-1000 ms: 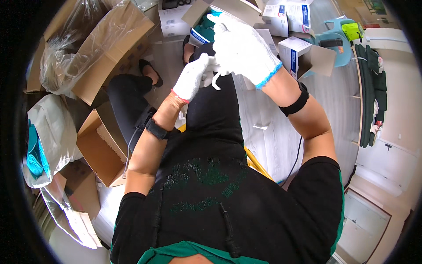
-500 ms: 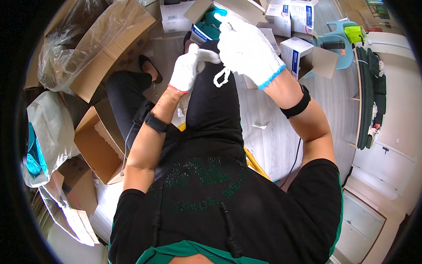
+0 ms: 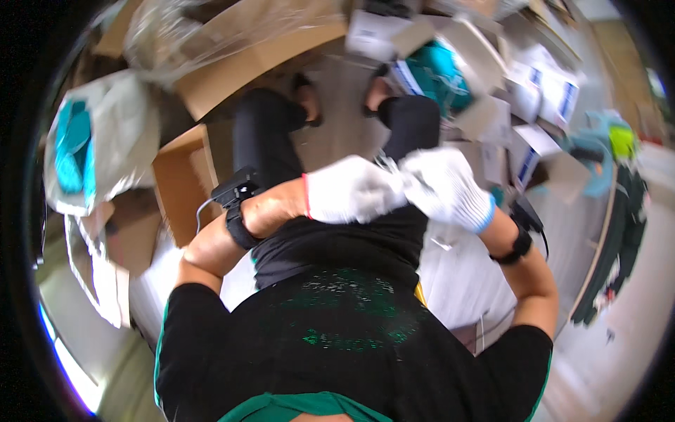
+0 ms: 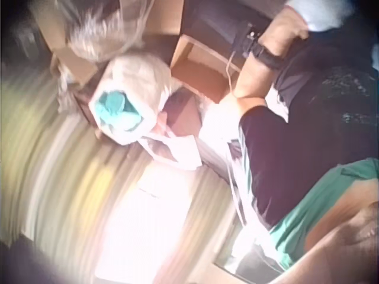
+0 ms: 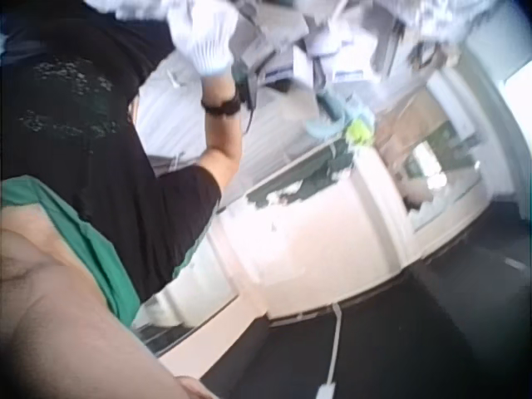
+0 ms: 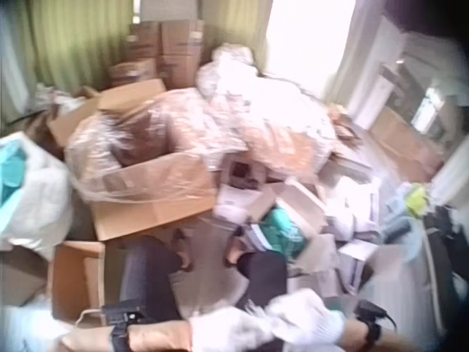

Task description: Packing teal-colored face masks into cardboard boxes.

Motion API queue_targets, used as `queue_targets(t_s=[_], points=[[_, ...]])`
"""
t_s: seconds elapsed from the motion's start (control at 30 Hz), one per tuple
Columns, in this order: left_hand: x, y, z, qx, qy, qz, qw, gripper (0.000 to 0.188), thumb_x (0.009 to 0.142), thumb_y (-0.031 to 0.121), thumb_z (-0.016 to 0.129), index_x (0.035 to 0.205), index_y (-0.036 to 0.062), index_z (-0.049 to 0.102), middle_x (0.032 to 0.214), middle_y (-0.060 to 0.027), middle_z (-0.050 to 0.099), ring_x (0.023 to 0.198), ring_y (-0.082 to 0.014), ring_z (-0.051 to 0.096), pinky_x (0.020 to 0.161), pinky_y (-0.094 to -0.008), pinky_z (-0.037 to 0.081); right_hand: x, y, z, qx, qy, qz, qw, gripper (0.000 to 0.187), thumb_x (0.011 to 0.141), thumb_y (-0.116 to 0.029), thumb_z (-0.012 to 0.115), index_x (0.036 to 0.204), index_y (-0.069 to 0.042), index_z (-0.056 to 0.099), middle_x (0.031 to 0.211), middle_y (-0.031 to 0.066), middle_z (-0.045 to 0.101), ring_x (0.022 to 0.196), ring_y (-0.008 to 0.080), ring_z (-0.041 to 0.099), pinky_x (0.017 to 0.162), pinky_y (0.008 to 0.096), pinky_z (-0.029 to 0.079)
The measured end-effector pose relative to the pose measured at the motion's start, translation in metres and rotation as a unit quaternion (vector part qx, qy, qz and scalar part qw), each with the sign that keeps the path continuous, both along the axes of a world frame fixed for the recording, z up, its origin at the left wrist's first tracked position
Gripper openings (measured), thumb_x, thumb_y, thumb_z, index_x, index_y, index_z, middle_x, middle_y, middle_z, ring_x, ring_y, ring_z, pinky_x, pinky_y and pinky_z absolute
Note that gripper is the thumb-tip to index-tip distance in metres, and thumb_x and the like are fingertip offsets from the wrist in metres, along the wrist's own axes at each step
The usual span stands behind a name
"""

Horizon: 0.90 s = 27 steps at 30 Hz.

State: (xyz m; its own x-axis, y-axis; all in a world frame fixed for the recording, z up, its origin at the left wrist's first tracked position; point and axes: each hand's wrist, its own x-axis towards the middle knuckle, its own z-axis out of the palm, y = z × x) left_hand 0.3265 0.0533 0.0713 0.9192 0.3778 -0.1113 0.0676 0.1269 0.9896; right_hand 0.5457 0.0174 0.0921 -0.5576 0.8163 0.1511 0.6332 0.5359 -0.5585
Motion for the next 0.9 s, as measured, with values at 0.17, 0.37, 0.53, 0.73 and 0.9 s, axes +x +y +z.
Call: queue_targets(t_s=[0.17,0.37,0.53,0.73,0.9], points=[[-0.058,-0.020,0.033,0.046,-0.034,-0.073,0.996,0.031,0.099,0.024,0.052,0.080,0.0001,0.058,0.066,-0.0159,0.052,0.059,-0.0286,0.053,0.058,-0.0366,0.043,-0.038,-0.021,0.035,-0.242,0.044,0.165,0.955,0.038,0.078,-0.033,0.075,0.055,-0.009,0.057,0.052,0.0079,0.052,0.045,0.0262,0.051,0.042,0.0346,0.039],[-0.137,-0.051,0.073,0.060,0.003,-0.003,0.998,0.024,0.095,0.015,0.057,0.075,0.0023,0.057,0.063,-0.0123,0.048,0.058,-0.0293,0.053,0.054,-0.0374,0.041,-0.059,-0.020,0.056,-0.267,0.169,0.225,0.922,0.032,0.074,-0.023,0.078,0.052,-0.010,0.058,0.051,0.0058,0.053,0.045,0.0234,0.054,0.042,0.0311,0.041],[-0.165,-0.069,0.078,0.081,0.027,0.037,0.996,0.020,0.093,0.015,0.059,0.076,0.0055,0.060,0.064,-0.0113,0.051,0.061,-0.0293,0.056,0.055,-0.0373,0.044,-0.068,-0.012,0.060,-0.288,0.134,0.254,0.913,0.030,0.071,-0.018,0.079,0.051,-0.011,0.057,0.052,0.0048,0.055,0.045,0.0217,0.055,0.042,0.0285,0.042],[-0.182,-0.072,0.086,0.032,0.031,0.031,0.999,0.022,0.093,0.014,0.059,0.075,0.0018,0.057,0.062,-0.0128,0.047,0.058,-0.0300,0.052,0.054,-0.0379,0.042,-0.061,-0.010,0.072,-0.260,0.116,0.230,0.931,0.027,0.065,-0.020,0.082,0.055,-0.012,0.059,0.053,0.0037,0.056,0.043,0.0202,0.056,0.042,0.0279,0.041],[-0.197,-0.068,0.090,0.053,0.018,0.023,0.998,0.021,0.092,0.010,0.059,0.074,-0.0004,0.057,0.062,-0.0134,0.047,0.057,-0.0305,0.052,0.054,-0.0375,0.041,-0.057,0.008,0.099,-0.037,0.017,0.274,0.961,0.020,0.071,-0.022,0.076,0.059,-0.016,0.061,0.051,-0.0025,0.049,0.044,0.0150,0.047,0.042,0.0298,0.033]])
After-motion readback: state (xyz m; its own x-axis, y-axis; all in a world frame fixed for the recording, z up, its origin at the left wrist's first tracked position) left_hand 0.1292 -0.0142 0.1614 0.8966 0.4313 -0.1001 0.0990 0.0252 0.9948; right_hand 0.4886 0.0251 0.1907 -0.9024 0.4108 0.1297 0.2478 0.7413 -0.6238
